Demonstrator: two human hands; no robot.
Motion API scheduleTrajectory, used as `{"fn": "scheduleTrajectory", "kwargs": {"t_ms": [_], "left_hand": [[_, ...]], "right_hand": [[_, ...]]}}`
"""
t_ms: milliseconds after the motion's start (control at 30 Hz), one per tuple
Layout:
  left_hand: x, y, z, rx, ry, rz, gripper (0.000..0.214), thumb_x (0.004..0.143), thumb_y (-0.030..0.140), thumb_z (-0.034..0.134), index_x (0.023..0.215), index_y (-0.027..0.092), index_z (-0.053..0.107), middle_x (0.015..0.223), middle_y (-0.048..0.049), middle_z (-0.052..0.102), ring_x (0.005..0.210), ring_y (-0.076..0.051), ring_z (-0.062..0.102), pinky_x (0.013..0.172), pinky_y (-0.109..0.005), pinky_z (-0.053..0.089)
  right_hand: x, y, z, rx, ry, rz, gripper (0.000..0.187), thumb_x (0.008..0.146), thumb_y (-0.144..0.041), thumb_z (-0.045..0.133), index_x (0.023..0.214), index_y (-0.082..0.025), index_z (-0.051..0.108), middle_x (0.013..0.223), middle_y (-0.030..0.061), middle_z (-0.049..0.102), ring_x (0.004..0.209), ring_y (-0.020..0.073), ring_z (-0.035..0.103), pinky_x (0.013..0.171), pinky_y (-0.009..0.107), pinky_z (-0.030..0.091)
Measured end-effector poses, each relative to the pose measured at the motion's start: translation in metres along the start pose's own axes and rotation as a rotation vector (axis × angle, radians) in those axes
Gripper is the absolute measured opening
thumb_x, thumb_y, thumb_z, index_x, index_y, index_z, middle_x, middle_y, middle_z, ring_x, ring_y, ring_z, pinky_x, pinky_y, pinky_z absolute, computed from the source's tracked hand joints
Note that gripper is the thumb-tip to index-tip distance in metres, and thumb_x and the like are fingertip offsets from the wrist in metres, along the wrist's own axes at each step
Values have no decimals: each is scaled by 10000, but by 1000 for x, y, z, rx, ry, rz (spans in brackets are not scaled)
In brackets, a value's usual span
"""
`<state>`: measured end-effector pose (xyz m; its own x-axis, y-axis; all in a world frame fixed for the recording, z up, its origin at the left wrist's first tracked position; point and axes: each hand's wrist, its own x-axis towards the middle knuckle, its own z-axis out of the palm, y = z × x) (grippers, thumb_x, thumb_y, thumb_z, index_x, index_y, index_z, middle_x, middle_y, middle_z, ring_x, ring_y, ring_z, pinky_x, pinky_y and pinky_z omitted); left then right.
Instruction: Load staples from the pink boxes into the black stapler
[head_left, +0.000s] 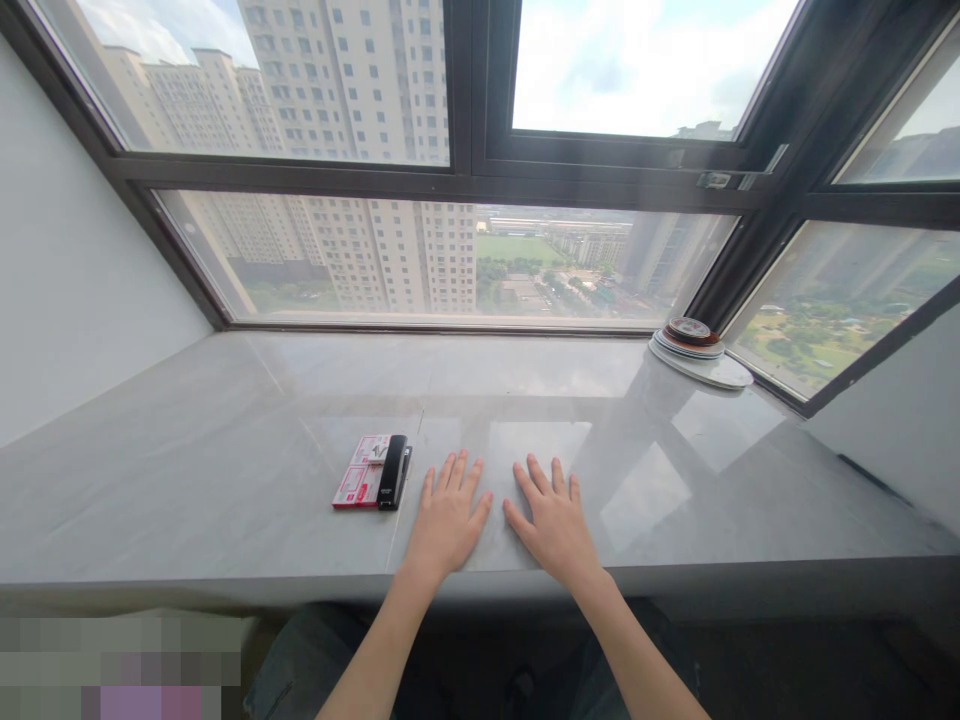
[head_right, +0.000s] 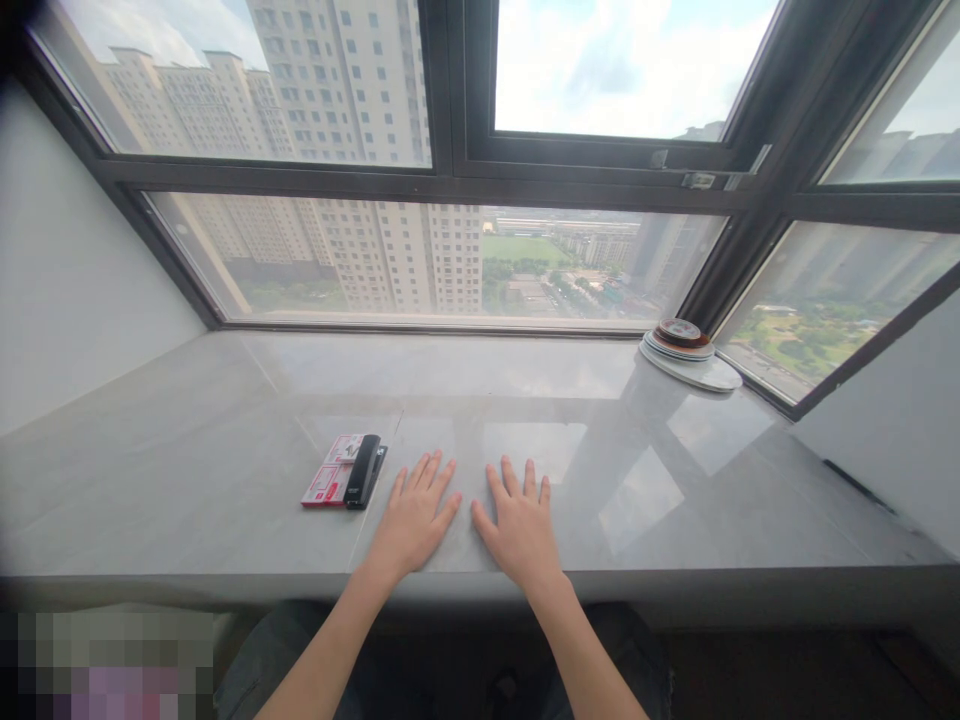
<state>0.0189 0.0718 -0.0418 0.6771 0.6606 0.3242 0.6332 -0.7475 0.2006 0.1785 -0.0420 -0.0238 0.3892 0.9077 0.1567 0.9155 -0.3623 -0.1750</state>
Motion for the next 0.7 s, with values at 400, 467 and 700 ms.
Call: {"fn": "scheduleTrajectory", "kwargs": {"t_ms": [400,467,700], "left_hand": [[0,1,-1,50,-30,-8,553,1054,453,351,1591,321,332,1679,-29,267,1565,-265,192,1258,-553,193],[0,0,-1,52,-29,-6,555,1055,451,353,1594,319,328,1680,-32,264,1565,-265,193,1257,-553,197],[0,-1,0,53,-20,2,560,1055,457,358,1597,318,321,1679,-35,266,1563,-266,203,1256,-555,210]], "right_hand": [[-1,1,2,-9,-6,-2,629,1026,-580,368,1605,-337,331,1689,1,209,1555,383,70,1209,607,107],[-1,2,2,-7,4,-3,625,1025,-579,373,1602,-340,337,1688,-2,212,1555,381,70,1210,607,105],[0,2,3,-5,9,-2,622,1025,-562,386,1601,-334,343,1688,-2,210,1557,376,65,1216,597,99]]}}
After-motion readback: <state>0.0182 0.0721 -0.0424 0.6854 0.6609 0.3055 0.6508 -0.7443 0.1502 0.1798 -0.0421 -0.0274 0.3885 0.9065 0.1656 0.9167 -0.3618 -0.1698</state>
